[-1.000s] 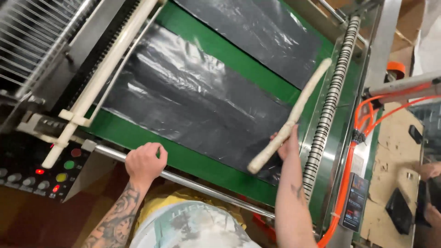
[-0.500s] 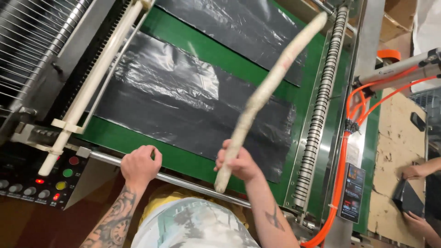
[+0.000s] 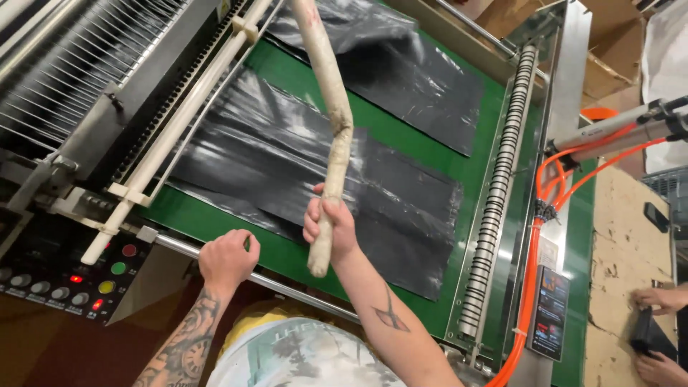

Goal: Using a wooden stick to guide and separate plastic bags on a conveyor belt of a bag-making machine.

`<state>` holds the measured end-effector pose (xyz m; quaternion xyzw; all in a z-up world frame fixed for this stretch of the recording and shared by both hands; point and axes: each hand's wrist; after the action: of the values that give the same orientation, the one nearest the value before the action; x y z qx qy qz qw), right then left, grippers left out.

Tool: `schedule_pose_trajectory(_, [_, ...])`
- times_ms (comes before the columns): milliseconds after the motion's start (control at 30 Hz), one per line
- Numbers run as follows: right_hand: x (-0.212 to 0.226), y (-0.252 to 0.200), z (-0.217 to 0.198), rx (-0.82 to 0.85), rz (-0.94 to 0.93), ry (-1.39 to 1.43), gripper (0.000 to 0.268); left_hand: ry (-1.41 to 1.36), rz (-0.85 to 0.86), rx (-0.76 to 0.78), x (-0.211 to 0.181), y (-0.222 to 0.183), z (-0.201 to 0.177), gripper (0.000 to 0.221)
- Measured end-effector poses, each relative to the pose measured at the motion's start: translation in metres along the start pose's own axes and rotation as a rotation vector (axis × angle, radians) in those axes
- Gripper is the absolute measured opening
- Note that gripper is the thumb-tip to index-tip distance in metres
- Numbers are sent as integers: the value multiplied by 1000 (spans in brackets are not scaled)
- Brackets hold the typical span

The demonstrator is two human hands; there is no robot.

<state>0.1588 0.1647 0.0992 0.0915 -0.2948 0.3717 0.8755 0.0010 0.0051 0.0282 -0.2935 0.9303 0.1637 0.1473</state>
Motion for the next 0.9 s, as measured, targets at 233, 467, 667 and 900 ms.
schedule_pose_trajectory(233, [18, -29, -149, -491, -207, -273, 38, 5, 23, 1, 7, -3, 6, 15])
schedule_pose_trajectory(467, [88, -125, -237, -842, -166, -176, 29, 4, 34, -66, 10, -3, 13, 9])
schedule_pose_trajectory(667, [101, -135, -235, -742, 107, -86, 44, 39, 46, -55, 9, -2, 9, 11])
schedule_pose_trajectory(900, [67, -120, -111, -226, 273, -386, 57, 20, 36, -4, 6, 1, 3, 14])
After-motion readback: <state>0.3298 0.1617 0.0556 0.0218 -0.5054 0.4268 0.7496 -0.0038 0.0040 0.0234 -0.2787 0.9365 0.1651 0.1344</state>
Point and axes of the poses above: each hand's wrist, its own y-axis towards the middle knuckle, its own z-axis out of the palm, x = y × z, and after that the axes turned 1 degree about -z, right-handed
